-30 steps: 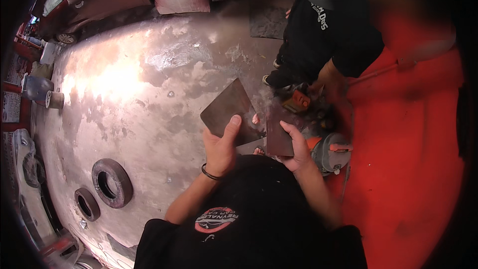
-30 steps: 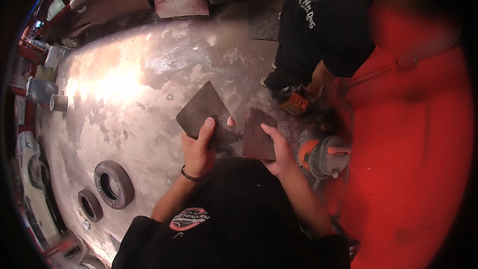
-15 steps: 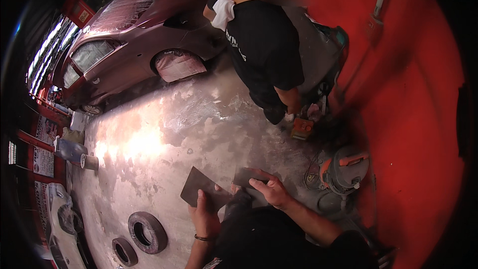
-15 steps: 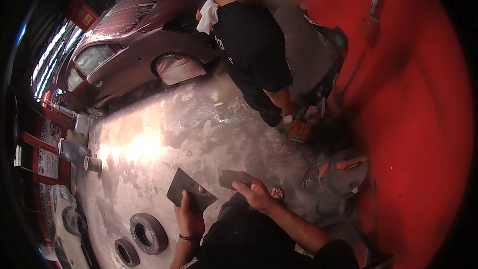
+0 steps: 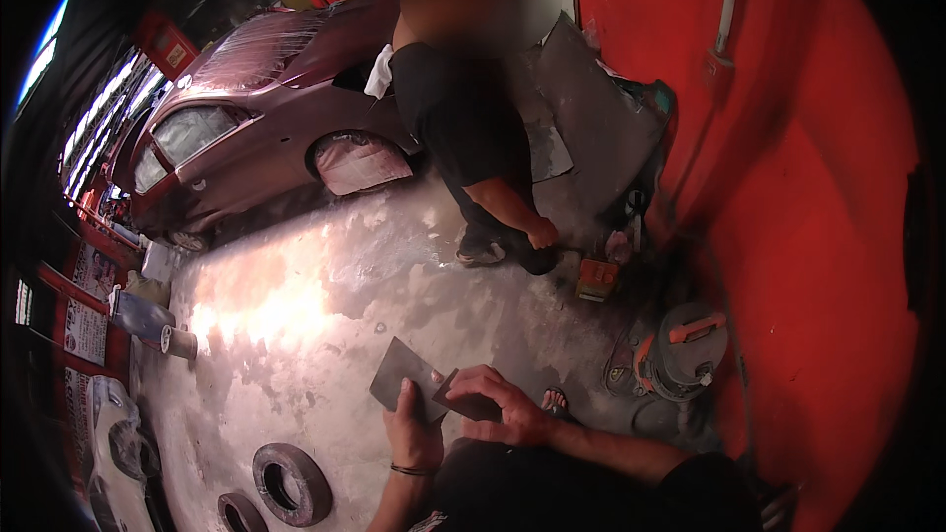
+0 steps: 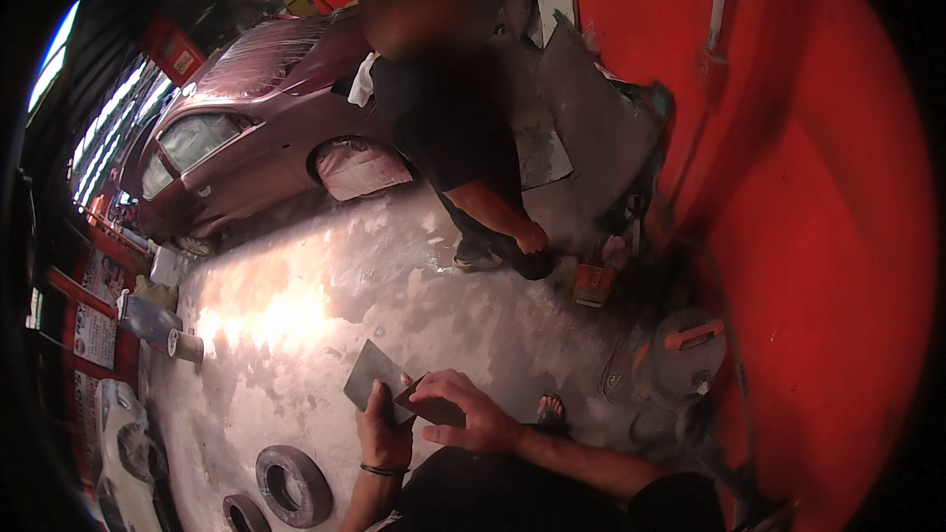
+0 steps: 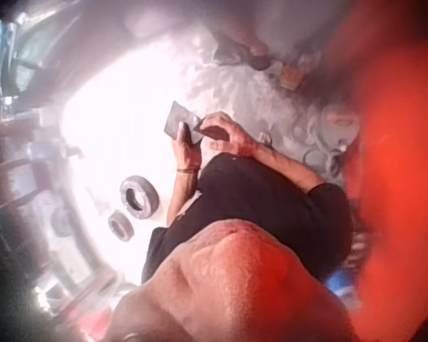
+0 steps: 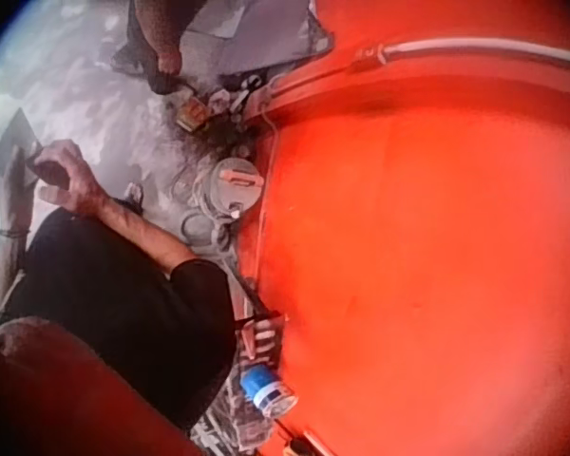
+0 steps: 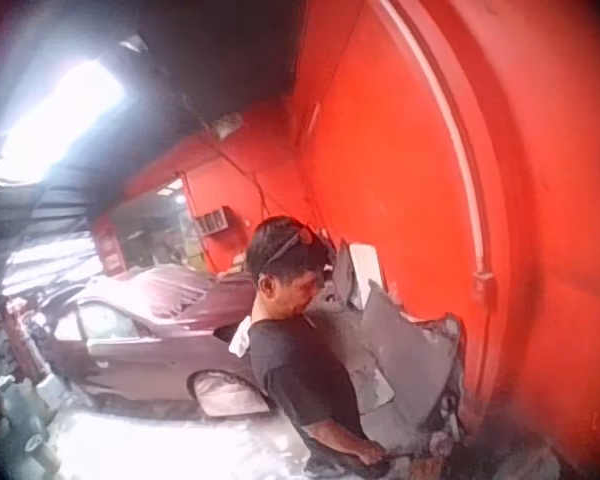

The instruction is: The person uses sandpaper to smooth the surface of a maroon car's front bumper and hood. They switch between different pieces of sandpaper and occasionally inspect the surface. Another person is seen in the background working on the vehicle.

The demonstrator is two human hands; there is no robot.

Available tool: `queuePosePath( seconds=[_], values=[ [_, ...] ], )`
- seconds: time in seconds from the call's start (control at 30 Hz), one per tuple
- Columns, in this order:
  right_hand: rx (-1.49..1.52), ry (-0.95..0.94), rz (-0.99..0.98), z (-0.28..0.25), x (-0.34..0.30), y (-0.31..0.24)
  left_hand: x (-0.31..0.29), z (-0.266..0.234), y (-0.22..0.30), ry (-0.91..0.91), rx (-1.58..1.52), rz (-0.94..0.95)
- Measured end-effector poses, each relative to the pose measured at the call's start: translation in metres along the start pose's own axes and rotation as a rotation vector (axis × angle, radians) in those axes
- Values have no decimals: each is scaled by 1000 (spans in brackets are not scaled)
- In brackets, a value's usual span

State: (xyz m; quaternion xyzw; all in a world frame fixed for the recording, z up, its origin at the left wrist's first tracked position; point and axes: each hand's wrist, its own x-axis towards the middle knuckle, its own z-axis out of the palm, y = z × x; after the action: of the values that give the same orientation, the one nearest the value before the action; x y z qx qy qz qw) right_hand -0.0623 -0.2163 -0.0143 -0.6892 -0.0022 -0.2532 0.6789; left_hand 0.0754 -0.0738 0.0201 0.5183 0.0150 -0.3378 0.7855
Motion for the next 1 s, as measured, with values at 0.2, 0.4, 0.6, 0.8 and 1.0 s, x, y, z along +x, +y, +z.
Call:
queuePosePath(
  seconds=[0.2,0.4,0.6,0.8,1.0],
  values=[
    [-391,39,-82,-30,-14,10,-1,7,-13,-6,-58,-105],
    [-509,160,163,-92,-17,46,-5,57,8,20,-22,-71],
    [17,354,277,-198,91,39,39,60,-10,-166,321,-96],
    [-207,192,122,-286,257,-53,113,97,0,-422,511,-188],
    [-350,243,120,-326,354,-88,207,156,38,-658,457,-213]
  ],
)
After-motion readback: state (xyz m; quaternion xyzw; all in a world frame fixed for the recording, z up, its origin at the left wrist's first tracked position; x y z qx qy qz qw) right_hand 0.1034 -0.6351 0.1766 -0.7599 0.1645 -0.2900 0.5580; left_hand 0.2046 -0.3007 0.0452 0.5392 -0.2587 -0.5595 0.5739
